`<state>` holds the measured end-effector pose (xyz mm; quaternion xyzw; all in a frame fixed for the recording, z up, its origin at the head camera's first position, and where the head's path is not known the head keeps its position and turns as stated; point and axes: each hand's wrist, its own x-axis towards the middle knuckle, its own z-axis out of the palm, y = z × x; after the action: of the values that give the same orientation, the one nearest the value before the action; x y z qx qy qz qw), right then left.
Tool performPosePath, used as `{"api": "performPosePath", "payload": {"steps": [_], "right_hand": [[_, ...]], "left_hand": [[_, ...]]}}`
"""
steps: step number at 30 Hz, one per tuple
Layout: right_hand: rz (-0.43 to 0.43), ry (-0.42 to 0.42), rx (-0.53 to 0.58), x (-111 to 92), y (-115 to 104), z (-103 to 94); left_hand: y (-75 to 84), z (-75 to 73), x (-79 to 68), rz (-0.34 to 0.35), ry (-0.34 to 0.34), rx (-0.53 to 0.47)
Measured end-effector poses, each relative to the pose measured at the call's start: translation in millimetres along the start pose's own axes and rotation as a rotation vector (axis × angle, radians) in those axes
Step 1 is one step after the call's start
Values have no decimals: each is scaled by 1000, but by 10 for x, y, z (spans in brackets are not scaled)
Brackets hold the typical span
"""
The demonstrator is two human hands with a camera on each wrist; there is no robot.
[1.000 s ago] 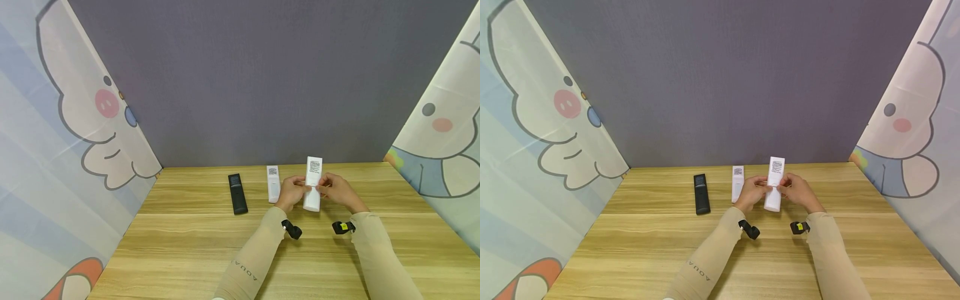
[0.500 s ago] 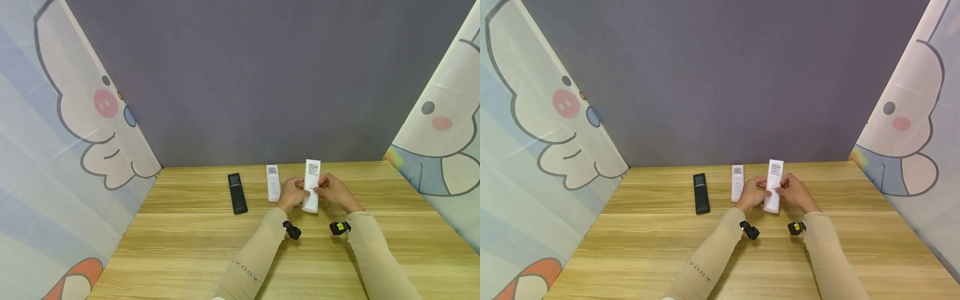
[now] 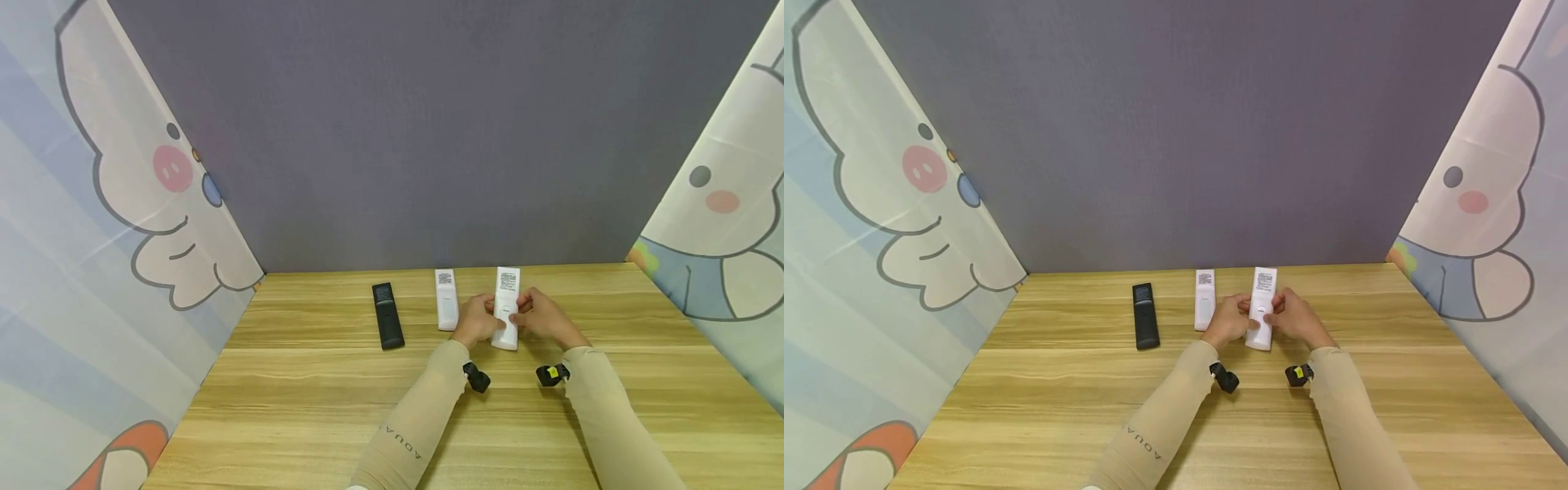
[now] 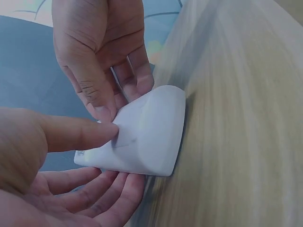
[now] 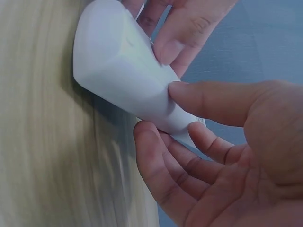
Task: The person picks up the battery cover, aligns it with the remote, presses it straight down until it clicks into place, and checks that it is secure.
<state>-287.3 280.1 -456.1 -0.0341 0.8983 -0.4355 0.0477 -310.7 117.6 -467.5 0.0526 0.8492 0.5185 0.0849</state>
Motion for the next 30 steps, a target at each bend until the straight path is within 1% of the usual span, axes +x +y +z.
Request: {"api": "performPosePath", "payload": {"steps": [8, 14, 17, 26, 30], "right_hand": [[15, -33, 25, 10, 29, 44], [20, -35, 32, 10, 40, 55], [37, -36, 21, 12, 33, 52], [67, -40, -5, 24, 32, 57], [61, -37, -21, 29, 65, 61]], "left_hand": [[-15, -9, -13, 3, -19, 78], [-29, -12, -17, 35, -29, 110], [-45, -6, -12, 50, -29, 132], [-85, 16, -4, 95, -14, 183], [-80, 16, -18, 113, -9, 216]]}}
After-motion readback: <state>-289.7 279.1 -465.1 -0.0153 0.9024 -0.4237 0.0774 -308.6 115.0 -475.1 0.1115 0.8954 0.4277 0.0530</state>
